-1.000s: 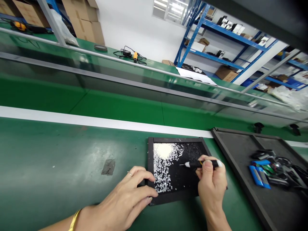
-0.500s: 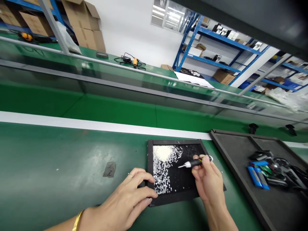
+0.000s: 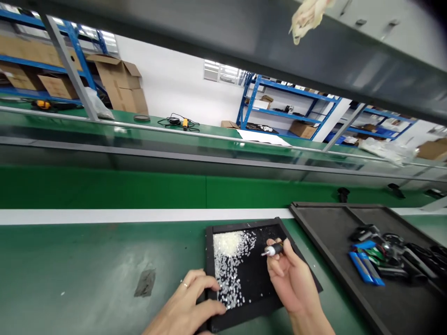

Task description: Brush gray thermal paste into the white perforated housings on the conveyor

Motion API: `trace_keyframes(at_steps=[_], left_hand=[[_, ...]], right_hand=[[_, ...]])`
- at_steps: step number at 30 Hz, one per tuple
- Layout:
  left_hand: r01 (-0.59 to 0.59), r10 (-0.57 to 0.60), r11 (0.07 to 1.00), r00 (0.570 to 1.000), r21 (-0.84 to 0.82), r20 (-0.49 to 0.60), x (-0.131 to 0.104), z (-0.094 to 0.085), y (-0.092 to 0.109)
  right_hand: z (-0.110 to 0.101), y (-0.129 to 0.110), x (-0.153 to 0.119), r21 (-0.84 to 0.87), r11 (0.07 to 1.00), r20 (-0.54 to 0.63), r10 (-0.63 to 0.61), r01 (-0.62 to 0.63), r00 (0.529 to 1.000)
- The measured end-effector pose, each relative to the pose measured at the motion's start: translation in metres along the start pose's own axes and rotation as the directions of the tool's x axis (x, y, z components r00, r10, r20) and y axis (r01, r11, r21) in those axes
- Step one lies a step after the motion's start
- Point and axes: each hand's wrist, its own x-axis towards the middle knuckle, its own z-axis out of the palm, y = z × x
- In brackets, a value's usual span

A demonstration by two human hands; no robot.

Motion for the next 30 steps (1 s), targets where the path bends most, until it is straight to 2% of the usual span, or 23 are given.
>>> trace_keyframes(at_steps=[2,4,8,13,19,24,30], left_hand=[[0.053,-0.053,0.998,0.998,0.016,0.036,0.012,-0.01,0.009],[0.126,-0.126,0.992,0.992,-0.005,0.027,0.026,-0.016,0.014],[0.212,-0.223,0.972,0.969,-0.103,-0.106,0.057,-0.013,0.013],[0.188,-0.197,0.98,0.959,-0.061,-0.204,0.083,-0.004,0.016],[0.192,-0.188,0.981,0.955,-0.004,-0.228,0.086,-0.001,0.021],[0.199,-0.195,0.98,0.96,0.002,-0.202,0.086,0.0,0.021],[0.108,-0.106,0.994,0.973,0.002,-0.207,0.087,0.001,0.013]], right_hand=[[0.0,-0.001,0.0,-0.003,1.0,-0.014,-0.017,0.017,1.0],[0.0,0.0,-0.001,-0.024,0.999,-0.019,-0.047,0.047,0.999],[0.003,0.004,-0.005,-0.077,0.99,0.008,-0.118,0.118,0.993],[0.004,0.01,-0.01,-0.153,0.971,0.044,-0.178,0.182,0.983],[0.001,0.013,-0.011,-0.207,0.948,0.079,-0.231,0.243,0.97],[0.002,0.014,-0.013,-0.22,0.937,0.081,-0.259,0.271,0.962],[0.006,0.018,-0.014,-0.173,0.944,0.079,-0.269,0.279,0.96]])
